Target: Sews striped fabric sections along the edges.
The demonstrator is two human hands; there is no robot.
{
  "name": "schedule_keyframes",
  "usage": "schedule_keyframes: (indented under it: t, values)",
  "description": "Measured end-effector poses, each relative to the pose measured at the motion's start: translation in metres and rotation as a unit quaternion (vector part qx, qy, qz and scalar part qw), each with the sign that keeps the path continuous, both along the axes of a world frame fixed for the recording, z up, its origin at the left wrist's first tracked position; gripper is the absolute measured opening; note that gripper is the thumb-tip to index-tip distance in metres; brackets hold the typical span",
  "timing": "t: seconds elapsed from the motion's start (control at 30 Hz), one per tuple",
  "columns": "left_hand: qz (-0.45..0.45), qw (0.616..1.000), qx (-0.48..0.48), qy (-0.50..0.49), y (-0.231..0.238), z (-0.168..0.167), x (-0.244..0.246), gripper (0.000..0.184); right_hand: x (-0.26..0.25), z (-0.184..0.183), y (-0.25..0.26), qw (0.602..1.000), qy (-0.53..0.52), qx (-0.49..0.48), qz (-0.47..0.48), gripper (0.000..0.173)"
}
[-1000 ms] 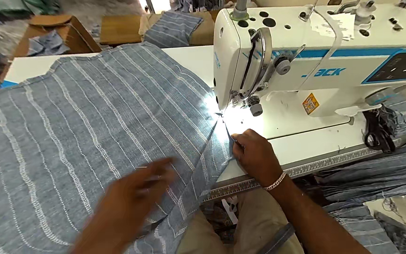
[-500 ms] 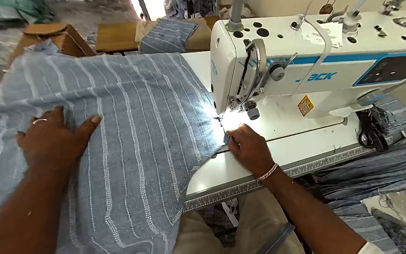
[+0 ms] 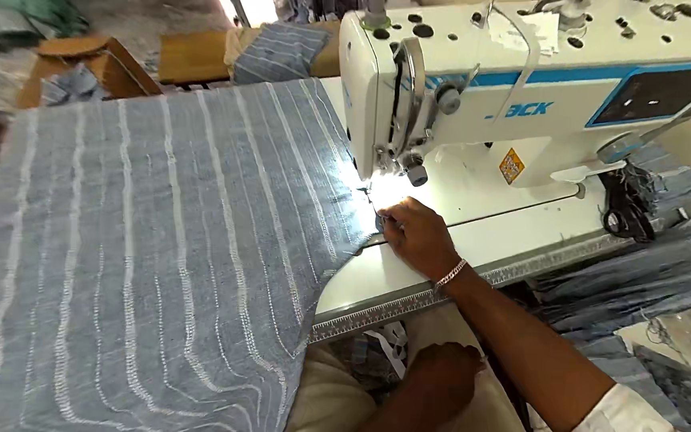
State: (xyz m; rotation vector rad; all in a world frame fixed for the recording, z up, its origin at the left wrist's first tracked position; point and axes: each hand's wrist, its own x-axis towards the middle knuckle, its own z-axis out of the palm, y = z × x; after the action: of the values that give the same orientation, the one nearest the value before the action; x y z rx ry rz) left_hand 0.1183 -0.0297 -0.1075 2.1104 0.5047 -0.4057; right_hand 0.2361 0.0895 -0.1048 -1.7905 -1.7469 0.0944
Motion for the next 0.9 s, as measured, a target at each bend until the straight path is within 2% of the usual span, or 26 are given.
schedule_keyframes:
  t: [0.1,0.2,0.27,0.37,0.43,0.6,0.77,0.83,0.9]
  values:
    - [0.093,0.994,-0.036,-0.054,0.073,0.056,-0.042,0.037,0.001,0.004,0.003,1.0,0.027,-0.012,0.001,0.024]
    - [0.215,0.97,-0.043,-0.105,0.141,0.087,-0.067,0.035,0.007,0.006,0.0,0.997,0.065,-0.039,0.007,0.024]
    - [0.267,0.961,-0.047,-0.06,0.179,0.098,-0.062,0.031,0.007,0.006,0.002,0.997,0.07,-0.041,0.011,0.024]
    - [0.288,0.957,-0.033,0.017,0.215,0.096,-0.039,0.022,0.011,0.006,0.003,0.996,0.075,-0.053,0.019,0.025]
    - [0.306,0.951,-0.026,0.033,0.228,0.084,-0.026,0.017,0.016,0.005,0.005,0.994,0.094,-0.055,0.026,0.025]
    - [0.336,0.937,-0.066,0.072,0.234,0.079,-0.013,0.021,0.016,0.008,0.004,0.986,0.155,-0.065,0.015,0.018]
    - [0.362,0.923,-0.086,0.097,0.237,0.079,-0.006,0.016,0.013,0.002,0.002,0.993,0.113,-0.018,0.029,0.016]
    - [0.34,0.932,-0.017,0.126,0.236,0.081,-0.006,0.022,0.011,0.001,0.001,0.996,0.089,-0.003,0.031,0.016]
    - [0.309,0.926,0.147,0.16,0.226,0.089,-0.013,0.036,0.01,0.002,-0.001,0.996,0.074,0.008,0.04,0.016]
